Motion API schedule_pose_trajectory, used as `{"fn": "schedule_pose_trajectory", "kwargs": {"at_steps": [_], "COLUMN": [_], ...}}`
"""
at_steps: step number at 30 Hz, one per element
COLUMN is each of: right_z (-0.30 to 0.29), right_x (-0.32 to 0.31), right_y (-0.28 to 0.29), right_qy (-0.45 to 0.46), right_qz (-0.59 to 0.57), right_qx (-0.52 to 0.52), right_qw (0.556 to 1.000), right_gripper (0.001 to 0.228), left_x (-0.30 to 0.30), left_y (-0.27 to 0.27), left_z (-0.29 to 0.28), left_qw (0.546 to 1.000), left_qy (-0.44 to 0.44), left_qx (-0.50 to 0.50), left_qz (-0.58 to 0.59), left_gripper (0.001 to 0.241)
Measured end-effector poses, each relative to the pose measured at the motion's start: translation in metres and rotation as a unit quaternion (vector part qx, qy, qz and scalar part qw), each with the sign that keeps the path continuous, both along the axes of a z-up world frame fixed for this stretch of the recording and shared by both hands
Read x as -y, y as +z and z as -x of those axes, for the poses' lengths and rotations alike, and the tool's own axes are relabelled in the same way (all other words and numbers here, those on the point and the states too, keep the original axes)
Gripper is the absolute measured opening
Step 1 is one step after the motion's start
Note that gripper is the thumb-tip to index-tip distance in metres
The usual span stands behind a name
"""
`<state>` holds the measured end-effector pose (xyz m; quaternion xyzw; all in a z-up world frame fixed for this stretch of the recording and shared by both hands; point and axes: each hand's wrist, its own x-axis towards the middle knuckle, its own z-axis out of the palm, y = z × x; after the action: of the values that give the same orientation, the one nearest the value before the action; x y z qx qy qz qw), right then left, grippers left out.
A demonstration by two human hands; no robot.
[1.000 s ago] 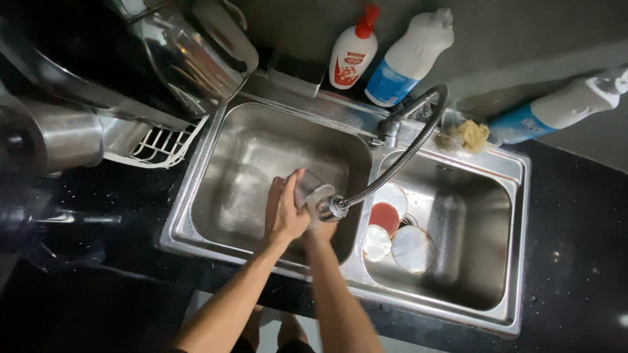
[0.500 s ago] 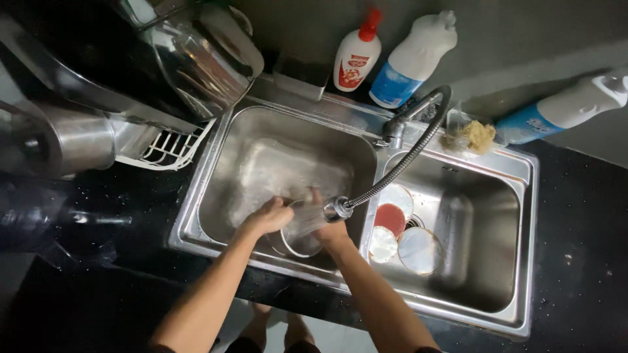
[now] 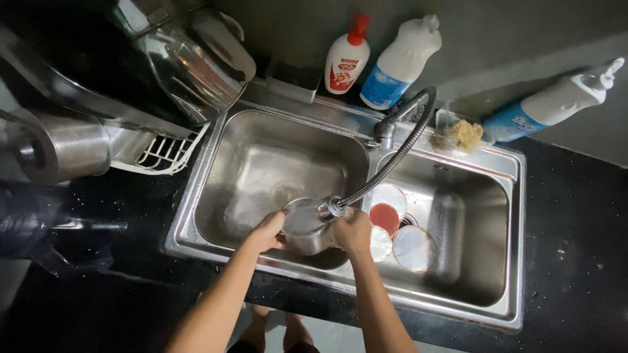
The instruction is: The recorder is washing metal containers and mugs in a kitchen sink using a sponge.
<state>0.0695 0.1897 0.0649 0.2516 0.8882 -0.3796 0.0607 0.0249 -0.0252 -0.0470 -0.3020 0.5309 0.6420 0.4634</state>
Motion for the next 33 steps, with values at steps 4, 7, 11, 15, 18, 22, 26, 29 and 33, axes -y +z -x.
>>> {"fn": "schedule_pose_trajectory", "kwargs": {"at_steps": [4, 7, 11, 15, 18, 22, 26, 29, 33], "right_z": [-0.023, -0.034, -0.04, -0.036, -0.034, -0.032, -0.028, -0.024, -0.008], "right_x": [-0.013, -0.018, -0.019, -0.011, -0.009, 0.002, 0.012, 0.012, 0.006], "right_y": [0.01, 0.02, 0.043, 0.086, 0.063, 0.053, 0.059, 0.044, -0.024], "right_qy": [-0.106, -0.161, -0.115, -0.075, 0.043, 0.107, 0.087, 0.079, -0.111], "right_qz": [0.079, 0.155, 0.245, 0.298, 0.333, 0.324, 0.31, 0.326, 0.369], "right_qx": [-0.103, -0.114, -0.19, -0.123, -0.112, -0.141, -0.15, -0.162, -0.129], "right_qw": [0.986, 0.968, 0.944, 0.944, 0.935, 0.929, 0.935, 0.928, 0.914], "right_gripper": [0.028, 0.027, 0.024, 0.035, 0.044, 0.034, 0.039, 0.04, 0.036], "left_x": [-0.02, -0.032, -0.032, -0.025, -0.013, 0.01, 0.028, 0.03, 0.023], "left_y": [-0.01, -0.016, -0.034, -0.019, 0.027, 0.058, 0.059, 0.059, 0.084], "left_z": [-0.01, -0.016, -0.019, -0.027, -0.025, -0.023, -0.02, -0.015, -0.013], "left_qw": [0.995, 0.974, 0.961, 0.943, 0.96, 0.962, 0.982, 0.99, 0.991], "left_qy": [0.018, 0.106, 0.19, 0.223, 0.193, 0.192, 0.16, 0.133, -0.015], "left_qx": [0.037, -0.007, -0.073, -0.24, -0.196, -0.186, -0.095, -0.043, -0.084], "left_qz": [-0.088, -0.202, -0.189, -0.052, 0.053, 0.051, -0.013, -0.003, 0.098], "left_gripper": [0.057, 0.054, 0.041, 0.051, 0.061, 0.061, 0.058, 0.064, 0.061]}}
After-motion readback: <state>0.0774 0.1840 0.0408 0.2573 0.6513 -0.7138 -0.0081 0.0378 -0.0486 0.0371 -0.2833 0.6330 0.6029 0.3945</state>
